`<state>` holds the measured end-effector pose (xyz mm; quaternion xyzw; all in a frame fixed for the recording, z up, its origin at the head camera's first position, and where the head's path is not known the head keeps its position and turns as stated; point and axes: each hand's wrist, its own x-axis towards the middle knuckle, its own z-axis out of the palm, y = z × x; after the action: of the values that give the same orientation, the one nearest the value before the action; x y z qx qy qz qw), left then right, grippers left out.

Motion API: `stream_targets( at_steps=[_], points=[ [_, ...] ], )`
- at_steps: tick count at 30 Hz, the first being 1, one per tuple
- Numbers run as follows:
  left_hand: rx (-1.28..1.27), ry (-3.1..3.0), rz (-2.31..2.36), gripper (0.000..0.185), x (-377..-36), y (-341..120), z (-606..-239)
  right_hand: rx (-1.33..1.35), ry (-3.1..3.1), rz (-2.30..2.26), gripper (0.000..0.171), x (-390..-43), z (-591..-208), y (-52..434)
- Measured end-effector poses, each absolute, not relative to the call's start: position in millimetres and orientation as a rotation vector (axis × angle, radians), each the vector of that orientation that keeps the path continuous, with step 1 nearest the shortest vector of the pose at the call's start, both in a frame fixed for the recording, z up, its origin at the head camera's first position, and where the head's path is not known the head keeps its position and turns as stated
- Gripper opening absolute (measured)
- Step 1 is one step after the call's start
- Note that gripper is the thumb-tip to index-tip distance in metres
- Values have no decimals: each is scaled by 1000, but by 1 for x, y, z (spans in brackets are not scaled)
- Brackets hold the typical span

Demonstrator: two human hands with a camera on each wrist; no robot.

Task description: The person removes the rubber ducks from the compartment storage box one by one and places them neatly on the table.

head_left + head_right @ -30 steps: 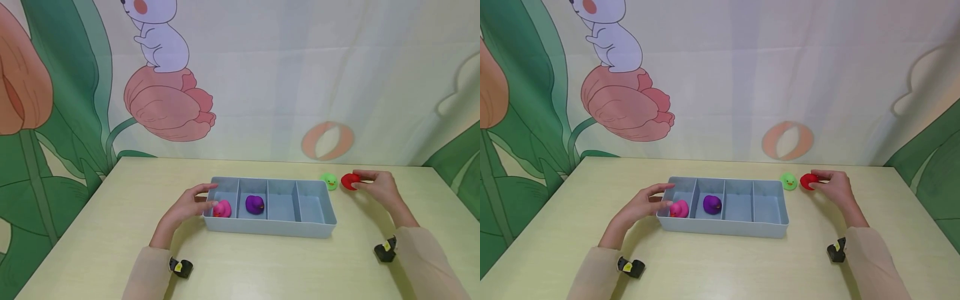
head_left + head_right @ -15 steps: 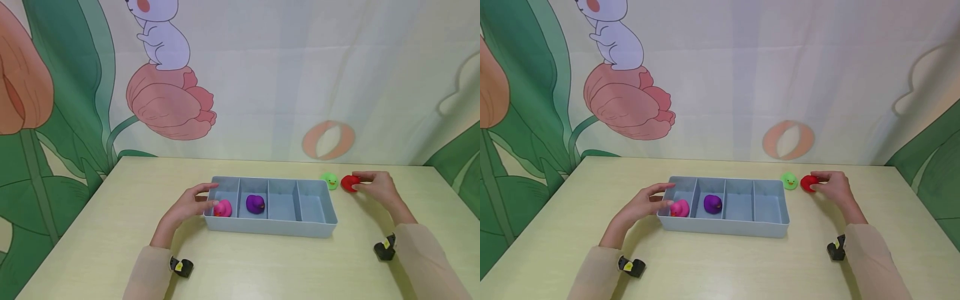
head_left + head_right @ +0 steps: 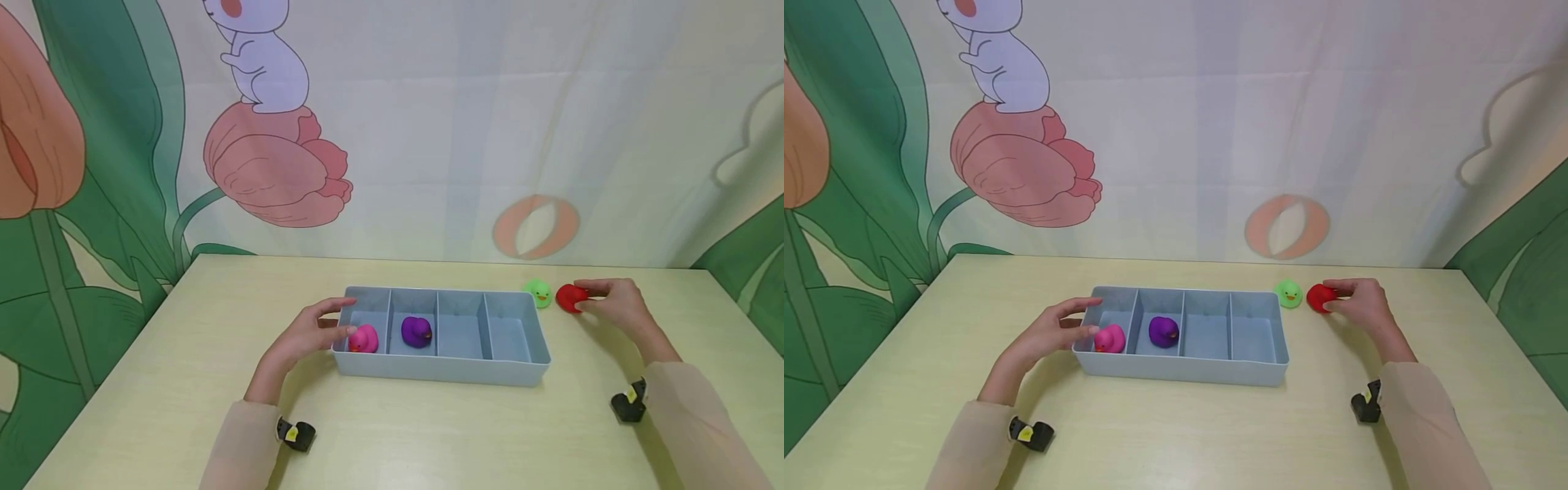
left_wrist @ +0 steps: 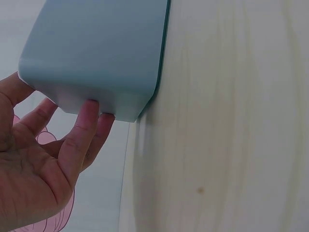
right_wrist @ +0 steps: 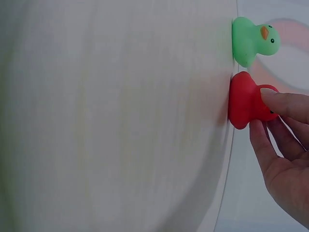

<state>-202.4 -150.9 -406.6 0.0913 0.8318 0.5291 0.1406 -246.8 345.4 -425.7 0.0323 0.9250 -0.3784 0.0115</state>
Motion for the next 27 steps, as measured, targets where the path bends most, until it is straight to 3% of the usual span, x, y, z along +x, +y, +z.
stream_targets(
  at_steps=[10, 18, 27],
  points=[
    [254, 2388, 1538, 56, -205, -152, -407, 97, 2864, -1172, 48, -243, -416, 339],
    [235, 2388, 1514, 53, -192, -144, -381, 149, 2865, -1174, 55, -239, -412, 341],
    [216, 2387, 1523, 56, -205, -151, -400, 81, 2907, -1289, 56, -226, -390, 330]
  ],
)
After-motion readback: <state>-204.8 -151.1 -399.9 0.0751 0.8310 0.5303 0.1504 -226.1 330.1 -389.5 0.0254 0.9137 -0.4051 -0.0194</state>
